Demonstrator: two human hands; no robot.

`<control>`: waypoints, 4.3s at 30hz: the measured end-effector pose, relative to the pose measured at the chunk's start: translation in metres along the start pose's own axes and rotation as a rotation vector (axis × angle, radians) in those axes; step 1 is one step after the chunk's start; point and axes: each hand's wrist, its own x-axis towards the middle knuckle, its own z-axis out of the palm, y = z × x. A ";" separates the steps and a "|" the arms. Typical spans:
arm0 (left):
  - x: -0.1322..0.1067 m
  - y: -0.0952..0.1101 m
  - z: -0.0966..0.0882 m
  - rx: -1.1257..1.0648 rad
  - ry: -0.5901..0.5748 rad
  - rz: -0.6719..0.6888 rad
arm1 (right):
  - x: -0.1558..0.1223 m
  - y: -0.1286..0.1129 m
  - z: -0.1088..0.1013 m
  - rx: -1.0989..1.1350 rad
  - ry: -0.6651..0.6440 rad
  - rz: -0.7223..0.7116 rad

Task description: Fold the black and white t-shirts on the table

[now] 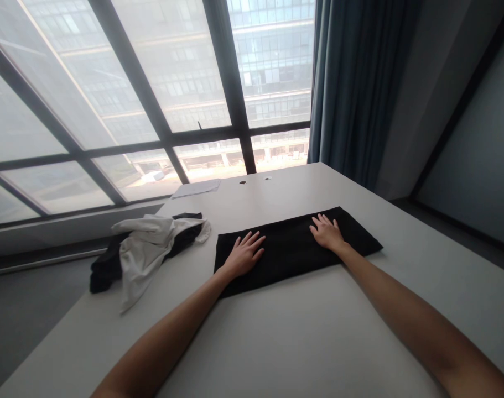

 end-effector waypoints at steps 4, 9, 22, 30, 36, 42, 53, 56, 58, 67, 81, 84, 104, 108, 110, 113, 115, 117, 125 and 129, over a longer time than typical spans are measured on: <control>0.001 -0.001 0.002 0.002 -0.003 -0.004 | 0.000 0.000 0.001 0.005 0.001 0.002; 0.000 -0.001 0.001 0.000 0.003 -0.001 | 0.000 0.000 0.001 0.013 0.010 -0.002; 0.000 -0.001 0.002 0.002 0.004 0.000 | 0.001 0.000 0.001 0.003 0.008 -0.003; 0.000 -0.001 0.001 -0.002 0.003 0.001 | 0.001 0.001 0.002 0.002 0.004 0.001; 0.000 0.000 0.000 -0.013 0.000 -0.003 | 0.000 -0.001 0.000 -0.002 0.001 0.002; 0.000 0.001 -0.001 -0.012 -0.009 -0.003 | -0.001 -0.001 -0.001 0.001 0.000 0.003; -0.001 0.002 -0.002 -0.007 -0.007 -0.008 | -0.001 -0.001 -0.002 0.006 0.001 0.008; -0.001 0.000 0.000 -0.006 -0.004 -0.003 | -0.002 -0.002 -0.004 0.003 -0.004 0.009; 0.000 0.000 0.001 -0.007 -0.001 0.000 | -0.002 -0.002 -0.005 0.004 -0.003 0.006; -0.001 0.001 -0.001 -0.021 -0.006 -0.003 | -0.002 -0.001 -0.003 0.002 -0.006 0.004; 0.000 0.001 -0.001 -0.011 -0.005 -0.002 | 0.000 0.000 0.001 -0.008 0.002 0.001; 0.000 0.001 -0.002 -0.017 -0.001 -0.002 | 0.000 0.000 0.001 -0.002 -0.002 0.003; 0.000 -0.003 0.003 -0.006 0.004 0.002 | 0.002 0.001 0.003 0.002 0.008 -0.003; 0.001 -0.004 0.006 -0.005 0.015 0.008 | 0.002 0.002 0.005 0.006 0.015 -0.005; 0.001 -0.004 0.006 -0.009 0.007 0.008 | 0.002 0.002 0.005 0.008 0.016 -0.007; 0.001 -0.003 0.004 -0.011 0.001 0.005 | 0.002 0.002 0.005 0.006 0.017 -0.009; 0.001 -0.003 0.003 -0.010 0.003 0.003 | 0.002 0.002 0.005 0.004 0.014 -0.007; 0.000 -0.002 0.003 -0.009 0.002 0.000 | 0.002 0.002 0.005 0.007 0.016 -0.005; 0.001 -0.002 0.003 -0.002 0.001 -0.002 | 0.000 0.000 0.001 0.008 0.009 -0.003; 0.000 -0.002 0.003 -0.002 0.002 -0.003 | 0.000 0.000 0.000 0.004 0.002 -0.001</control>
